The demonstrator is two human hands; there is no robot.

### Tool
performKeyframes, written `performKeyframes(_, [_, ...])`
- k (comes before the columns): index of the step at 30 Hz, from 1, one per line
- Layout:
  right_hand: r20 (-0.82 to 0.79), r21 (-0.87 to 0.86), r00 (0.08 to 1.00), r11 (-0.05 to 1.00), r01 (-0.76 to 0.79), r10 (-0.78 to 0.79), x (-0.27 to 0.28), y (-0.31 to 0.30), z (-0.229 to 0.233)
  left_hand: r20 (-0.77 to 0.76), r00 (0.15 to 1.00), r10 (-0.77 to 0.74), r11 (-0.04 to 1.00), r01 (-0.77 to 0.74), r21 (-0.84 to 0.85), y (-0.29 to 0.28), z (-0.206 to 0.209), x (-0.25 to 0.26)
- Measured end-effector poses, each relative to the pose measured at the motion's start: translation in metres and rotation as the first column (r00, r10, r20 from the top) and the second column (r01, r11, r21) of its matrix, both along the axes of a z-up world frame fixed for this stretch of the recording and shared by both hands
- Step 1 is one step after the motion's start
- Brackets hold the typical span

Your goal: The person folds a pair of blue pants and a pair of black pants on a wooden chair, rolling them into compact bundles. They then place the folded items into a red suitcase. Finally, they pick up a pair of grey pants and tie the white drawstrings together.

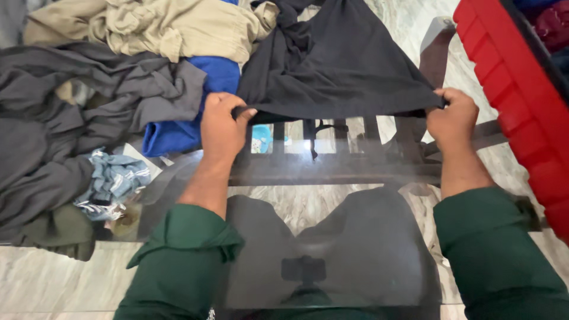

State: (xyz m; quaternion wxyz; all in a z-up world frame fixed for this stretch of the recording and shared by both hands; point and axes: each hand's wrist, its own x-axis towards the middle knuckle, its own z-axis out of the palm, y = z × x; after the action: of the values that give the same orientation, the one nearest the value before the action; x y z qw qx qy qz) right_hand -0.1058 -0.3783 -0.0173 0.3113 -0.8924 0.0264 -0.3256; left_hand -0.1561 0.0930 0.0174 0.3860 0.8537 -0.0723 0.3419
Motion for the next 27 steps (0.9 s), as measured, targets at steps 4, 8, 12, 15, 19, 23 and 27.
performKeyframes(4, [0.083, -0.040, 0.991, 0.994, -0.105, 0.108, 0.008, -0.006, 0.003, 0.145, 0.989, -0.011, 0.996, -0.003, 0.093, 0.004, 0.013, 0.000])
performKeyframes(8, [0.050, 0.016, 0.958, 0.959, -0.283, 0.282, 0.007, 0.002, 0.022, 0.088, 0.996, -0.028, 0.987, 0.014, 0.159, 0.006, 0.016, 0.011])
performKeyframes(12, [0.004, -0.099, 0.961, 0.956, -0.275, 0.277, 0.015, 0.005, 0.027, 0.019, 0.999, -0.032, 0.979, 0.027, 0.202, 0.005, 0.003, 0.031])
performKeyframes(15, [-0.060, -0.212, 0.950, 0.926, -0.313, 0.307, 0.024, -0.001, 0.022, -0.084, 0.996, -0.022, 0.971, 0.041, 0.236, 0.007, -0.010, 0.041])
performKeyframes(19, [-0.201, -0.147, 0.918, 0.916, -0.373, 0.342, 0.030, -0.002, 0.019, -0.200, 0.974, -0.105, 0.952, 0.157, 0.261, 0.019, -0.009, 0.043])
performKeyframes(23, [-0.312, 0.003, 0.871, 0.917, -0.400, 0.380, 0.023, -0.002, 0.034, -0.262, 0.958, -0.114, 0.961, 0.174, 0.217, 0.016, -0.002, 0.038])
performKeyframes(27, [-0.156, -0.271, 0.902, 0.861, -0.431, 0.402, 0.016, 0.021, 0.052, -0.180, 0.983, -0.022, 0.945, 0.080, 0.318, 0.003, 0.009, 0.031])
